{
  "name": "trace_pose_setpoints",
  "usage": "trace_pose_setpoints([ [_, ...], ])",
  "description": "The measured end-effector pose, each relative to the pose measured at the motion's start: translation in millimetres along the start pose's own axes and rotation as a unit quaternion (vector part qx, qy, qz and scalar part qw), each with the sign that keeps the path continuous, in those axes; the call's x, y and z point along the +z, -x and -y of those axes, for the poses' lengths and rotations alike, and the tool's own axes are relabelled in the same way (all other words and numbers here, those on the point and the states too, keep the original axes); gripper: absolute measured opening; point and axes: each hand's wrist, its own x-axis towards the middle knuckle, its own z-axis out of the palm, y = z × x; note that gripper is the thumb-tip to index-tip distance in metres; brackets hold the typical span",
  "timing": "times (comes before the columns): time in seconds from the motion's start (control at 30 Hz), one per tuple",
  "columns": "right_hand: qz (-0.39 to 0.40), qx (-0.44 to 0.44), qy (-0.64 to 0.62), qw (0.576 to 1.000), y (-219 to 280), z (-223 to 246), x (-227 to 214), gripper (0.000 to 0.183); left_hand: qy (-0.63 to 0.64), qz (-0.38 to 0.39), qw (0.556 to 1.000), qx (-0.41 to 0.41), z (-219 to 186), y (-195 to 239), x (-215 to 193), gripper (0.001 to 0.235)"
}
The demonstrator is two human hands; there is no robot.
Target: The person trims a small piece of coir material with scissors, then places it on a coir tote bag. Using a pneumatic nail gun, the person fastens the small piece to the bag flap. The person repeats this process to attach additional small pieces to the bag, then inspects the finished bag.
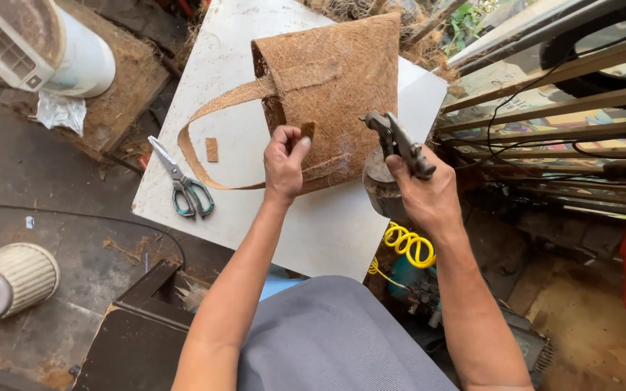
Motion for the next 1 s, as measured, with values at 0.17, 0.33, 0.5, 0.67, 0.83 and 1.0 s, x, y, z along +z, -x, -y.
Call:
trace_pose_setpoints([
  [0.17, -0.018, -0.046, 0.01, 0.999, -12.6, 33.2, -10.1, 0.04, -0.062, 0.036, 0.995, 0.073, -5.0, 13.0, 2.6, 0.008],
  [0.33, -0.034, -0.025, -0.006, 0.999, -15.7, 36.0, -13.5, 0.043, -0.087, 0.051, 0.99, 0.095, -1.8, 19.8, 1.8, 0.008],
  [0.5, -0.033, -0.018, -0.007, 0.999, -13.9, 21.3, -10.3, 0.041, -0.079, 0.054, 0.991, 0.094, -5.9, 21.9, 2.7, 0.007],
  [0.67, -0.034, -0.013, -0.019, 0.999, -8.1, 22.5, -11.3, 0.04, -0.079, 0.056, 0.991, 0.094, 2.0, 20.2, 0.0, 0.007],
  [0.83, -0.046, 0.071, -0.052, 0.995, -7.2, 9.8, -16.4, 0.037, -0.044, 0.074, 0.996, 0.025, 10.8, 7.1, -8.2, 0.006],
  [1.0, -0.046, 0.078, -0.03, 0.995, -3.4, -3.7, -18.2, 0.036, -0.17, 0.077, 0.982, 0.01, 34.5, -21.6, -24.1, 0.006],
])
